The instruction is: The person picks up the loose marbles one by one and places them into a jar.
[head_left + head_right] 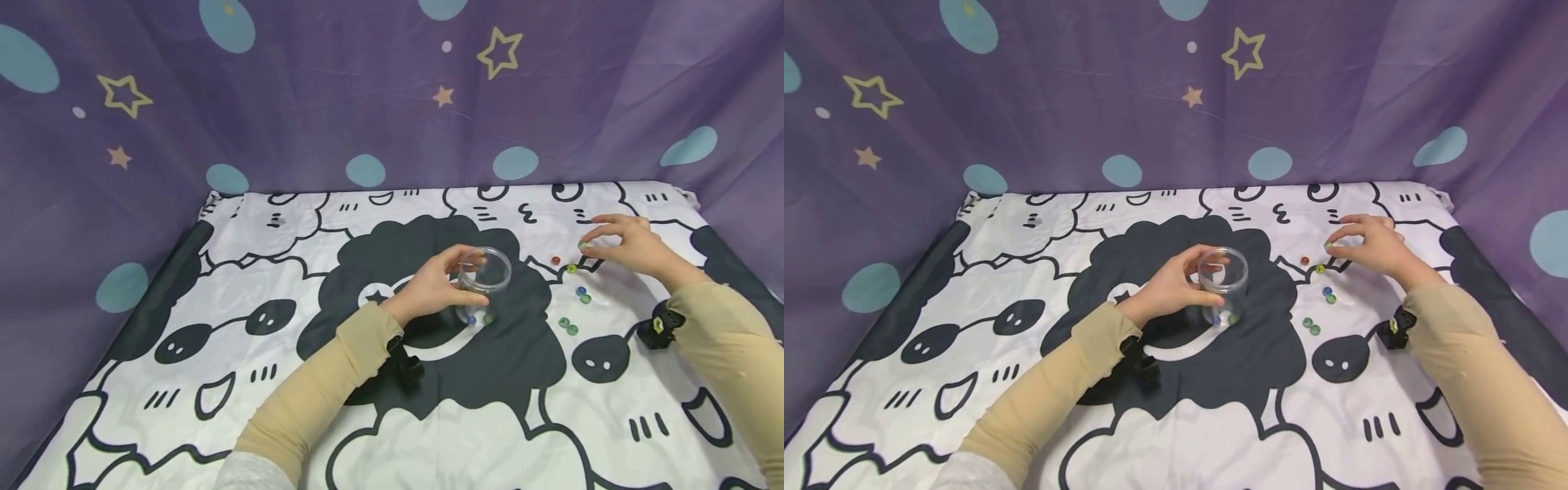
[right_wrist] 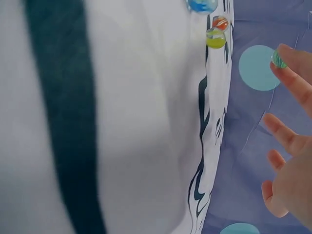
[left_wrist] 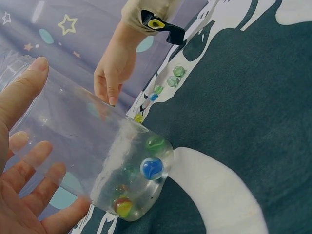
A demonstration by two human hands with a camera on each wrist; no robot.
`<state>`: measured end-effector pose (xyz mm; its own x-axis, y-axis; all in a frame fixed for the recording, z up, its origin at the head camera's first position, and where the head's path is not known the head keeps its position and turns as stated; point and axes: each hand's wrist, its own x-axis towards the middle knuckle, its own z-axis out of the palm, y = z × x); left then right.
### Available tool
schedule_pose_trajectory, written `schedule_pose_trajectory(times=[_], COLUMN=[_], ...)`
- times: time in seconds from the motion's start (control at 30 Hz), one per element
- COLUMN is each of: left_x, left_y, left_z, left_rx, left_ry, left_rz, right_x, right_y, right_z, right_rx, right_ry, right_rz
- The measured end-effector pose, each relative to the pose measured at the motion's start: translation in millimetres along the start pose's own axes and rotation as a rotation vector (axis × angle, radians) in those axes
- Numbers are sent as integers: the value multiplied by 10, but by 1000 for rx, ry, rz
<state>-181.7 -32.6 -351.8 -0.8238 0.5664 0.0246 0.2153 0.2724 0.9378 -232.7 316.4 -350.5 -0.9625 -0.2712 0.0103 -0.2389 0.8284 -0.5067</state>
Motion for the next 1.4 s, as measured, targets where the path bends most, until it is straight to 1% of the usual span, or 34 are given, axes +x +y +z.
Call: schedule_pose_trajectory(times=[0.23, 0.37, 0.73, 0.87, 1.07, 1.4], left_x=[5, 12, 16, 13, 14, 26], left_y=[-5, -5, -5, -10, -8, -14], left_z=[7, 6, -10, -6, -8, 0], left_rx=[6, 2, 1, 0, 3, -8], left_ry=[-2, 1, -8, -3, 2, -3], left_rz=[4, 11, 12, 10, 7, 5], right_x=[-20, -16, -5, -11, -26, -69], right_y=[-75, -138, -322, -404, -557, -877], right_z=[9, 5, -15, -5, -7, -26], right_rx=[33, 40, 85, 87, 131, 218], right_ry=[70, 92, 103, 115, 103, 90], right_rz=[-97, -130, -150, -177, -201, -240])
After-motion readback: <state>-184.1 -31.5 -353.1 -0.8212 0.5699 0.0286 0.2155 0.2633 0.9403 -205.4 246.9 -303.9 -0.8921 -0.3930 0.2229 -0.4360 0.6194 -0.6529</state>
